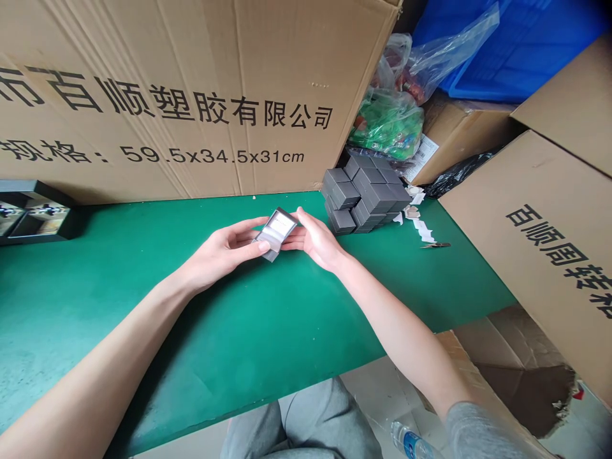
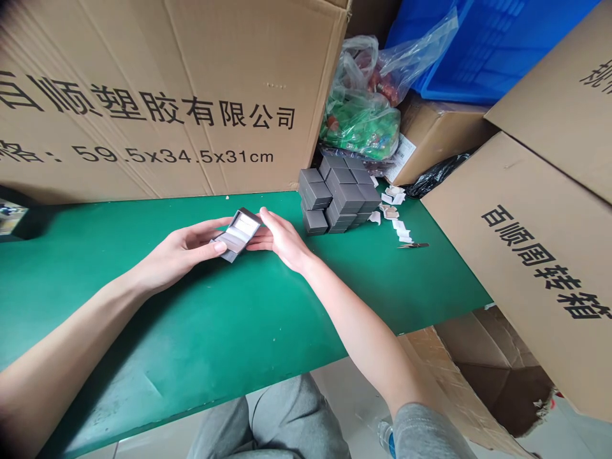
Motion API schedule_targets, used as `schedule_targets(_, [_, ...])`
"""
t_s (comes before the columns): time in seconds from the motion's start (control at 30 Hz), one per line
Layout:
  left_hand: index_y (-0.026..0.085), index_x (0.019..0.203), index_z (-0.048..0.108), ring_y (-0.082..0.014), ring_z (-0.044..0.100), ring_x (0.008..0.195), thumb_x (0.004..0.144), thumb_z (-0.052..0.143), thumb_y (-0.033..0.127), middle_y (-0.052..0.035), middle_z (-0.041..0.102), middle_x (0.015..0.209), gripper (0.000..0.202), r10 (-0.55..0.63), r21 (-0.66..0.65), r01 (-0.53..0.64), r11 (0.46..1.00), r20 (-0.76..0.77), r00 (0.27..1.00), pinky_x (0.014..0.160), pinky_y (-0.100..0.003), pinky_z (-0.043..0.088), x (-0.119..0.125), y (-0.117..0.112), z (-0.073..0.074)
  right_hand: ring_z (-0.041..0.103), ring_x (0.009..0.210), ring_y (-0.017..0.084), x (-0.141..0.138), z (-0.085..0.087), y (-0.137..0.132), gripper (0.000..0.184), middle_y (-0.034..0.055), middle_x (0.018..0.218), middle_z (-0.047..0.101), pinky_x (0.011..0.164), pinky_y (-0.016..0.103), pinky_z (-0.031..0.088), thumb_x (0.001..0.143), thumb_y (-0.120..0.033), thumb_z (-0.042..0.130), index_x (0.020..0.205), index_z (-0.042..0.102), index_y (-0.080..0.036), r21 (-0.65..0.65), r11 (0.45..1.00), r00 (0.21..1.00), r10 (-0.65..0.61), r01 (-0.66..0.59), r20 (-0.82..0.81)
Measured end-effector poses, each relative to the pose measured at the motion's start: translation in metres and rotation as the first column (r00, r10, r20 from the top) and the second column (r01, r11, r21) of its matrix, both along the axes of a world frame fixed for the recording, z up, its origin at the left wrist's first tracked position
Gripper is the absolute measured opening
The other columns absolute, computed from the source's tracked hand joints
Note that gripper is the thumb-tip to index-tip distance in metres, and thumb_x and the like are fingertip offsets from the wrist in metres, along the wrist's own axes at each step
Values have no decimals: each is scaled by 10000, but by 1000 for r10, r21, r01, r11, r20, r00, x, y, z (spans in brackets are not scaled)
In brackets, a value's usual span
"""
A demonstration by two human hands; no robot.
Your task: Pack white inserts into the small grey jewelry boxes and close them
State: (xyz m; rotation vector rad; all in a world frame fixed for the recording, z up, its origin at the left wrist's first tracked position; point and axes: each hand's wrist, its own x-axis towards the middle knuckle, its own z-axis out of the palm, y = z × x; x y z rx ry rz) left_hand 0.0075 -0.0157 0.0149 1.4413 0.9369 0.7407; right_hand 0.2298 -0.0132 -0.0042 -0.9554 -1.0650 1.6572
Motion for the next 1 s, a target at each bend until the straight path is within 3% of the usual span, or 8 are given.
schedule_targets(0.2, [232,1485,577,-319,680,1219,792,832,473,-90,748,1297,777,-67,-37,68,997,30,997,1103,-441,509,-3,0,-1,718,934,166,10,3,3,230,20,958,756,886,316,612,928,-436,702,993,697,-216,18,992,989,128,-127,-76])
schedule_targets(0.4, [210,1452,616,-332,683,1220,736,876,469,-96,751,1290,804,2,-61,-1,998,11,1000,1106,-446,513,-1,0,-5,687,1082,189,12,1,3,346,36,1100,763,1035,354,551,864,-489,768,1077,764,-216,98,978,981,189,-184,-43])
schedule_targets(0.67, [234,1340,717,-343,724,1140,706,875,524,-68,794,1187,715,25,-27,-25,999,-19,1000,1073,-468,541,1,-2,-2,698,1125,225,10,-1,1,432,39,1129,780,1068,429,541,760,-537,838,1057,799,-227,115,986,993,118,-118,9])
schedule_targets(0.87, [234,1256,770,-348,715,1158,650,882,591,-62,798,1175,712,107,-26,-109,994,-64,992,1067,-432,547,3,-1,-5,709,1141,238,6,-8,1,440,41,1124,795,1106,443,508,689,-418,901,1074,806,-228,161,986,996,31,-44,82])
schedule_targets(1.0, [225,1256,760,-342,692,1206,670,873,582,-52,789,1207,695,124,-26,-126,992,-75,989,1087,-419,531,4,-2,-6,724,1117,245,5,-8,1,428,43,1111,798,1083,460,533,684,-395,905,1065,808,-226,165,985,996,36,-49,85])
